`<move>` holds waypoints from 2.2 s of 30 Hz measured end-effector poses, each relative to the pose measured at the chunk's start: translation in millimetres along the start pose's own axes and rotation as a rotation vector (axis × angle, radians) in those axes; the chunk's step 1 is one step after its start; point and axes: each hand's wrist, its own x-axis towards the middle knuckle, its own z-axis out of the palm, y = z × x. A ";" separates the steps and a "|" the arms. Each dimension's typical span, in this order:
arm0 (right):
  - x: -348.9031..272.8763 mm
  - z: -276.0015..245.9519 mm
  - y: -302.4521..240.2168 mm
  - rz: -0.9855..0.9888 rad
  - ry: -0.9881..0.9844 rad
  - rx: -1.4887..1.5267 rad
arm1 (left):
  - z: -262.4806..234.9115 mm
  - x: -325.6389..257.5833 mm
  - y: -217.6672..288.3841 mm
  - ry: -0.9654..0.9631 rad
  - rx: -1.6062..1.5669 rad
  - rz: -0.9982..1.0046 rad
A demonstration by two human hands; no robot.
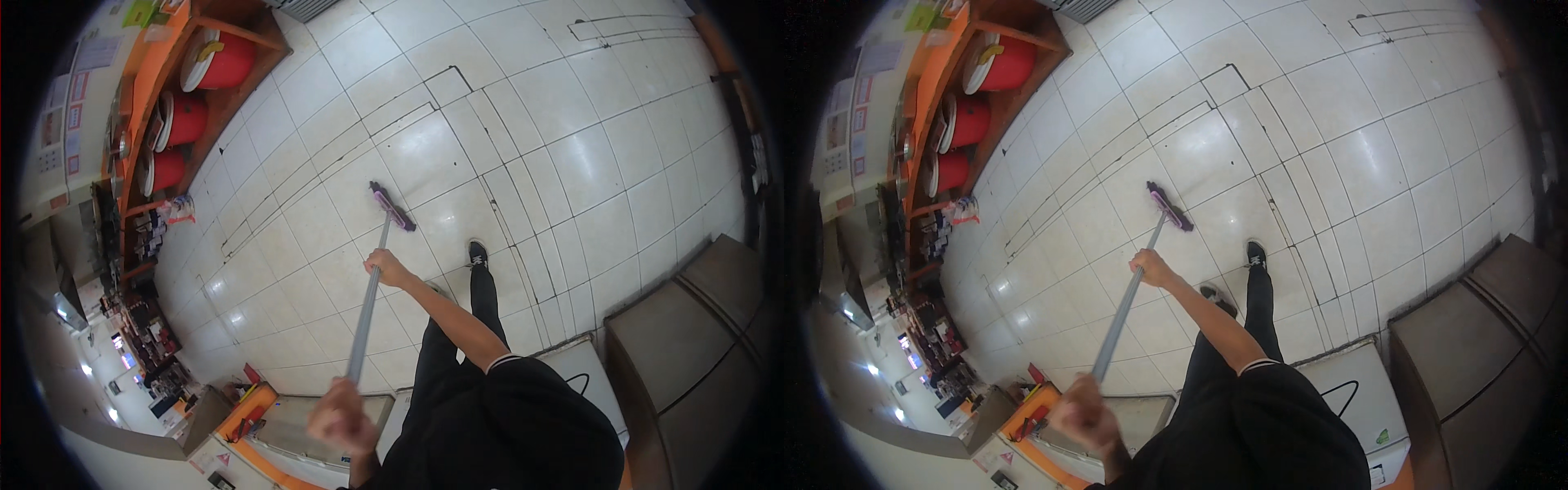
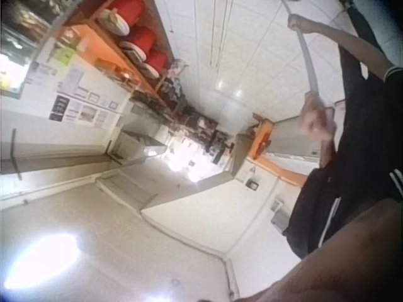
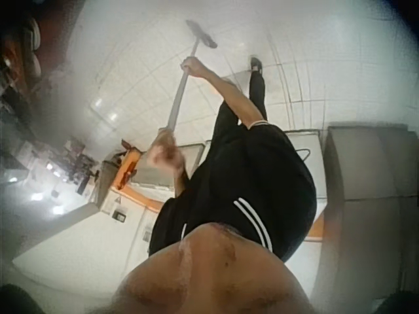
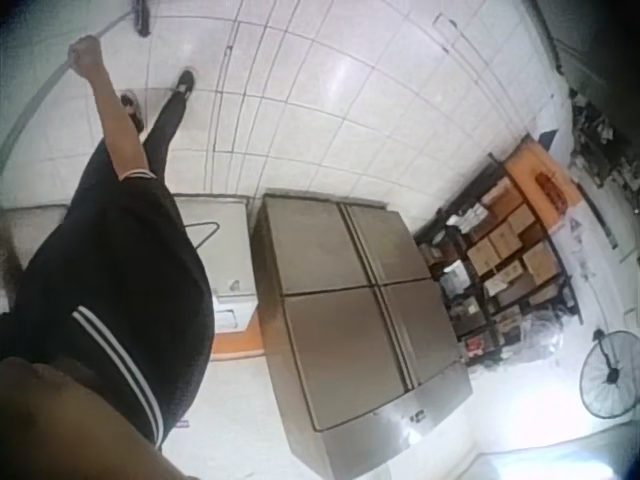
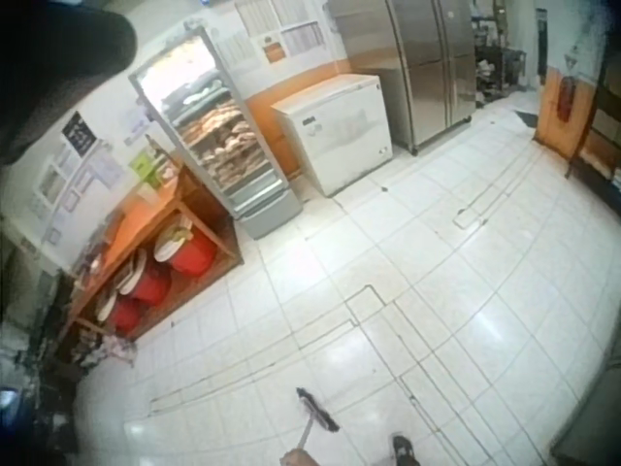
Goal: The person sweeps the floor of a kitchen using a broom and a dustpan, moving debris toward the dustpan and periodically picking it up.
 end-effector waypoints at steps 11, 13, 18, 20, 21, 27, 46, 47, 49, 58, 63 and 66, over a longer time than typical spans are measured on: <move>-63.1 -84.3 -19.6 0.182 0.046 -0.499 | -101.5 -18.7 -88.5 0.375 -0.221 -0.319; -58.0 -49.3 -2.7 0.165 0.058 -0.447 | -84.3 -14.4 -86.7 0.090 -0.383 -0.194; -24.0 65.2 5.0 -0.001 0.000 -0.197 | -135.1 8.1 -65.6 0.039 -0.290 -0.186; -1.1 123.1 12.8 -0.030 -0.043 -0.047 | -154.4 7.0 -84.9 0.032 -0.239 -0.144; 6.8 153.2 17.5 -0.019 -0.052 -0.011 | -165.1 5.5 -93.0 0.019 -0.195 -0.102; 43.3 294.1 16.9 -0.099 -0.207 0.208 | -217.7 11.4 -124.5 0.000 0.006 -0.010; 11.4 -35.3 -22.5 0.310 -0.056 -0.616 | -186.9 87.3 -145.4 0.151 -0.671 -0.296; 10.9 -56.9 -20.7 0.262 0.085 -0.583 | -159.2 87.8 -167.1 0.055 -0.585 -0.305; 3.5 -109.0 14.8 0.312 0.137 -0.630 | -93.5 94.8 -176.8 0.009 -0.671 -0.433; 118.8 -194.9 137.2 0.182 0.169 -0.667 | 22.0 196.6 -219.5 0.221 -0.402 -0.245; 219.8 -124.5 142.2 0.013 0.058 -0.373 | 9.5 276.8 -136.2 0.339 -0.513 -0.217; 265.7 -66.7 120.5 0.088 -0.069 -0.182 | 12.9 301.0 -84.2 0.157 -0.411 -0.152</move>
